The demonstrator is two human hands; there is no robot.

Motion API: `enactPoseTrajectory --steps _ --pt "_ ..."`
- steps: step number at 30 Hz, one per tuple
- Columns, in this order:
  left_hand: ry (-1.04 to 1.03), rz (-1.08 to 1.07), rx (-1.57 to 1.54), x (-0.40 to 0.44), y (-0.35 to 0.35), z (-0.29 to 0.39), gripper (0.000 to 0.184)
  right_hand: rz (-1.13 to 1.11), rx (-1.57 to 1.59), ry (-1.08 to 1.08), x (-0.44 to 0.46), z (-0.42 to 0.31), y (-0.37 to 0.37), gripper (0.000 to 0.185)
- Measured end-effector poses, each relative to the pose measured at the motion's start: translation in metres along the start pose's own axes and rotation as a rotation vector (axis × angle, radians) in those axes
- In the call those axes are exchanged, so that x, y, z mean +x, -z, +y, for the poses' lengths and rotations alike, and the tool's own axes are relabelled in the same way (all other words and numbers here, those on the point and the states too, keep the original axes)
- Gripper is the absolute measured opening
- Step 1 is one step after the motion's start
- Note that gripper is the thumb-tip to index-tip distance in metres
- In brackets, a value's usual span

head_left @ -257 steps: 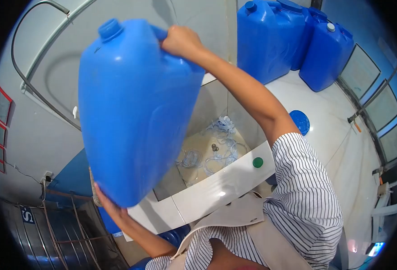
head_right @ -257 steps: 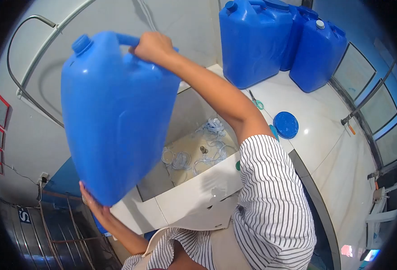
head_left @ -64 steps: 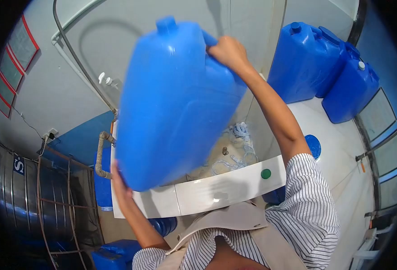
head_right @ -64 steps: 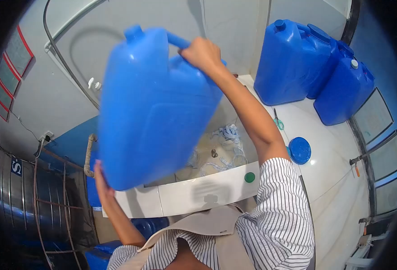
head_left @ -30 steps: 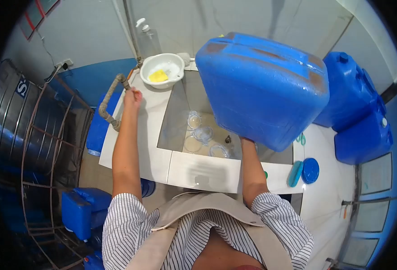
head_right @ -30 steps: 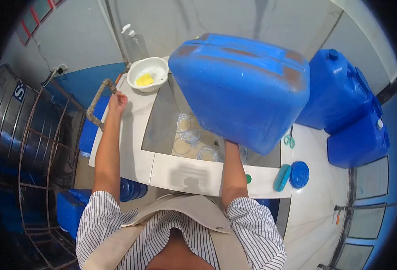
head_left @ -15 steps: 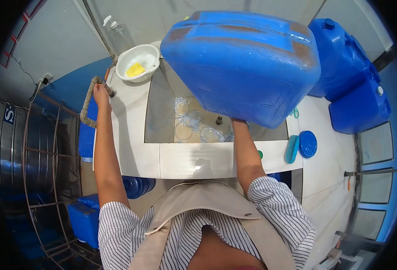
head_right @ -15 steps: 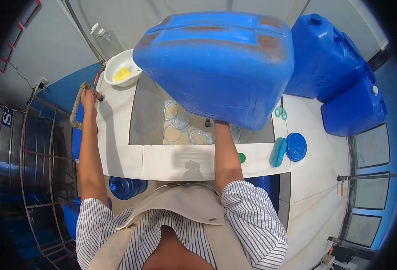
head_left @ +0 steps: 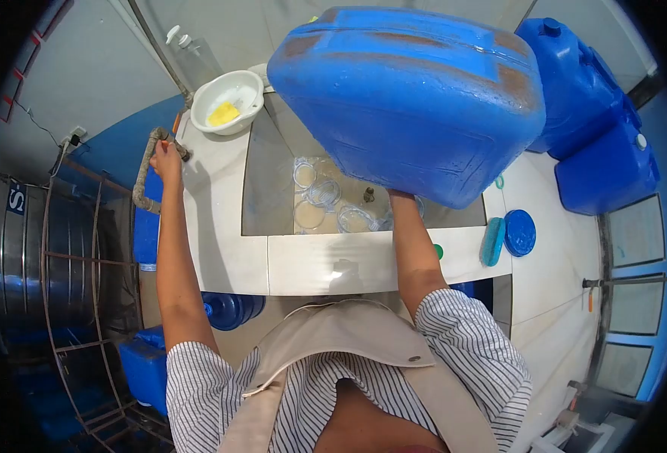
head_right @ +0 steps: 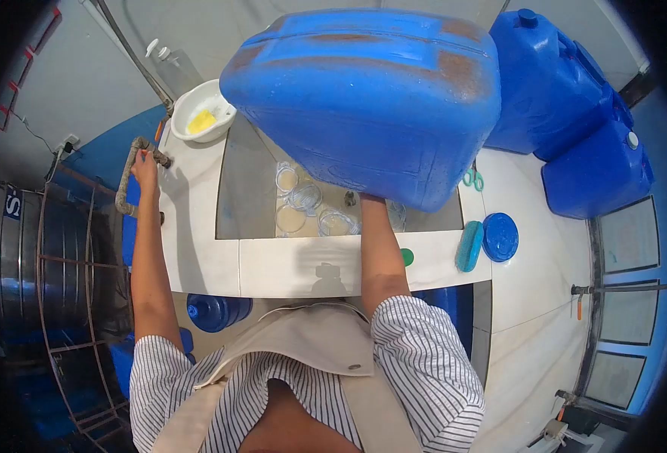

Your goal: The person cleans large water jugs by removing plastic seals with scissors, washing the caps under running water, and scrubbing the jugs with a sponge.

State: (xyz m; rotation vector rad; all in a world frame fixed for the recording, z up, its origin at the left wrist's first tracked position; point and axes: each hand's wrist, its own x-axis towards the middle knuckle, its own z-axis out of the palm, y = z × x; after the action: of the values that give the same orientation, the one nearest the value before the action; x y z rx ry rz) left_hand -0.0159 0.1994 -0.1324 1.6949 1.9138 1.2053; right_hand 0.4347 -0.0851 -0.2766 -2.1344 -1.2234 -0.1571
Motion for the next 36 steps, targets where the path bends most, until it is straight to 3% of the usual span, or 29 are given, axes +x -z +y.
enactPoseTrajectory --steps 1,3,9,12,14,16,18,19,20,21,22,23,24,26,27,29,36 --pt "0.013 0.037 0.041 -0.001 -0.001 0.0 0.051 0.054 0.563 -0.056 0.003 0.0 -0.004 0.06" --pt "-0.007 0.03 0.052 -0.001 -0.002 0.0 0.051 0.108 1.127 -0.112 0.004 0.003 -0.013 0.06" --pt "-0.073 0.037 0.095 -0.01 0.002 0.009 0.047 0.166 1.234 -0.101 0.004 0.004 -0.018 0.056" --pt "-0.191 -0.007 0.114 -0.015 -0.001 0.0 0.043 0.105 1.08 -0.069 0.004 0.0 -0.01 0.054" --pt "-0.267 -0.039 0.112 -0.025 -0.001 -0.005 0.041 0.035 0.796 -0.06 0.003 -0.003 -0.006 0.053" --pt "-0.25 -0.31 0.444 -0.056 -0.004 0.002 0.042 -0.026 0.51 -0.057 0.003 -0.005 -0.002 0.053" --pt "-0.246 -0.289 0.495 -0.079 -0.006 0.004 0.044 -0.039 0.361 -0.069 0.004 -0.015 0.008 0.052" --pt "-0.236 -0.26 0.544 -0.081 -0.012 0.012 0.045 0.039 1.12 -0.253 0.009 -0.028 0.013 0.051" --pt "0.006 -0.442 0.338 -0.057 -0.012 0.011 0.054 0.129 1.88 -0.421 0.011 -0.033 0.02 0.05" --pt "-0.017 -0.453 0.33 -0.056 -0.007 0.033 0.054 0.159 1.876 -0.414 0.015 -0.029 0.027 0.05" --pt "0.0 -0.464 -0.194 -0.051 0.005 0.055 0.061 -0.068 1.009 -0.243 0.018 -0.023 0.034 0.051" --pt "0.027 -0.468 -0.717 -0.05 0.014 0.081 0.071 -0.126 0.137 -0.037 0.021 -0.017 0.04 0.051" --pt "0.011 -0.498 -0.72 -0.052 0.014 0.103 0.071 -0.13 -0.085 0.037 0.027 -0.022 0.048 0.05" --pt "0.061 -0.348 -1.23 -0.064 0.001 0.145 0.075 -0.137 0.322 -0.082 0.038 -0.04 0.06 0.049" --pt "0.053 -0.387 -1.237 -0.075 -0.011 0.157 0.075 -0.124 0.685 -0.193 0.038 -0.055 0.063 0.048" --pt "0.045 -0.555 -1.377 -0.107 -0.031 0.164 0.07 -0.122 1.1 -0.326 0.026 -0.09 0.062 0.047" --pt "0.097 -1.109 -1.752 -0.166 -0.083 0.167 0.06 -0.182 1.635 -0.565 0.039 -0.049 0.117 0.043"
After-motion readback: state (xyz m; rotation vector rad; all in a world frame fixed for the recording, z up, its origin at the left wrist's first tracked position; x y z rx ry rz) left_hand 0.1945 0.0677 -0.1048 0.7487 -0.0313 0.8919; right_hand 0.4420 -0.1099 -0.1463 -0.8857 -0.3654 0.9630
